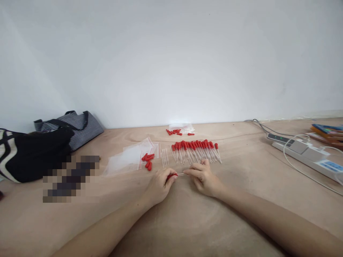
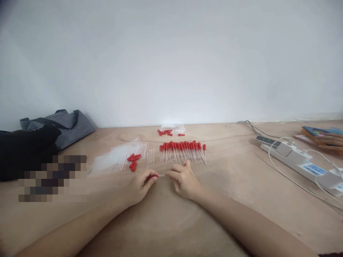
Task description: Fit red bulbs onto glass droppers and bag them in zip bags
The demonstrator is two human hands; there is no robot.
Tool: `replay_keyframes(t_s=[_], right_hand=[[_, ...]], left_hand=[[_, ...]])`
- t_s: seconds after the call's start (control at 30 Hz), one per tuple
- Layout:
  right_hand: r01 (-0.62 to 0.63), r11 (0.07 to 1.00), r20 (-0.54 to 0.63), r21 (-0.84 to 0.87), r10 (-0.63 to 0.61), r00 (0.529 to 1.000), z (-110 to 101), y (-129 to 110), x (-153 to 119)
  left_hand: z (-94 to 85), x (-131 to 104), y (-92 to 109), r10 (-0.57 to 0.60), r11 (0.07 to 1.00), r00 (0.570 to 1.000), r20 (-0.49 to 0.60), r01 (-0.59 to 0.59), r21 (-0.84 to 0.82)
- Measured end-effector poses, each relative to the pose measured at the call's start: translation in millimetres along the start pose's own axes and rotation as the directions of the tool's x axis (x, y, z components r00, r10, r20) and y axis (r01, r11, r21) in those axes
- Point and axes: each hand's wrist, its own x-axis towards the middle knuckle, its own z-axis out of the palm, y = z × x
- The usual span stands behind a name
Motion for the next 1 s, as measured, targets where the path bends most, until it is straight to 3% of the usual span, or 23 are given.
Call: replay_keyframes(t_s=[0.17,0.47,0.7,0.83,1.0], right_hand=[[-0.001,0.999,0.012,-0.049,0.001,1.0,-1,-7,3],[-0.186,0.975,0.143,0.119,0.169,0.975,-1,-12,12],[-0.254,0.948,0.243,0.194,0.204,0.948,-2,-11,16],[-0.214,0.943,0.217,0.253,0.161,0.963,-5,-7,15],[-0.031,0.997,0.146,0.074,0.02,0.989,-10,-7,13]], left_hand=[[0.5,0,1,0.075,0.995,0.997,-0.009,-0.075,0.069],[3.8,-1,-1,0.202,0.975,0.978,-0.05,-0.196,0.103],[1.5,1,-2,0.176,0.981,0.983,-0.053,-0.171,0.088],[-2.1,3,-3,0.177,0.984,0.979,-0.104,-0.175,0.029],[-3.8,2,-3,0.129,0.991,0.99,-0.051,-0.13,-0.022]])
